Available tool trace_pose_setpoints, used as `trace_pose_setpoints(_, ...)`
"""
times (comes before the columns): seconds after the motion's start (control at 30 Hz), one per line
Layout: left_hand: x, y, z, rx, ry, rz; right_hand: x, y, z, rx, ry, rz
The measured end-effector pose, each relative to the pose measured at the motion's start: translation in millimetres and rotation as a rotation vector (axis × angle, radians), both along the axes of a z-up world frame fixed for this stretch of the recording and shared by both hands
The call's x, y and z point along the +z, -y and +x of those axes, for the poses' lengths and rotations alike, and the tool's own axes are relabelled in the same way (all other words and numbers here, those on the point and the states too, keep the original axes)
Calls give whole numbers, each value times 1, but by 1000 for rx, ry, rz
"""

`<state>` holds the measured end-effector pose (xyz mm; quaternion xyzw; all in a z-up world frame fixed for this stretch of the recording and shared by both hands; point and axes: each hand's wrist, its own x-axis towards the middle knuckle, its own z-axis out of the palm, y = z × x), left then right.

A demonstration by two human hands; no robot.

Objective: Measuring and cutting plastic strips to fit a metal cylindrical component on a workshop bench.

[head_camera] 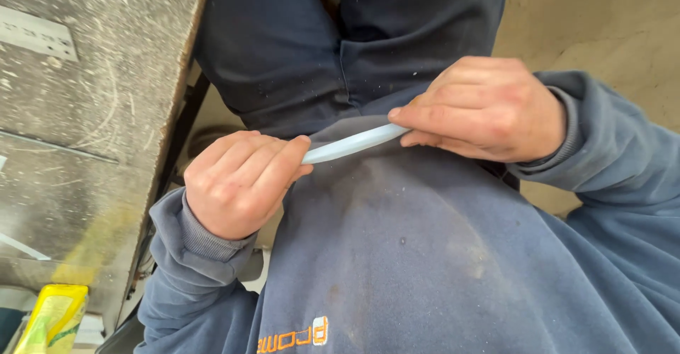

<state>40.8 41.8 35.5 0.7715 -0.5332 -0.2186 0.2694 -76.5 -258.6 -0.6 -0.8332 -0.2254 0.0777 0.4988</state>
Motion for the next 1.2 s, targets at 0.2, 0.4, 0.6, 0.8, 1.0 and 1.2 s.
trace_pose_setpoints(0.2,0,-3,-1,54,20,30,3,-4,-2,-74,38,19)
trace_pose_setpoints(0.4,10,28,-8,121,193,-52,-2,-8,1,-125,128,-59)
trace_pose_setpoints(0.6,4,51,-24,249,156,-121,4,-18,13,-251,194,-145)
trace_pose_setpoints(0.8,-17,47,-30,375,184,-94,13,-30,27,-310,215,-266)
trace_pose_setpoints(1.0,-18,42,-31,338,174,-133,0,-32,15,-296,167,-216)
trace_pose_setpoints(1.2,-21,40,-14,337,183,-187,-6,-15,20,-341,148,-282)
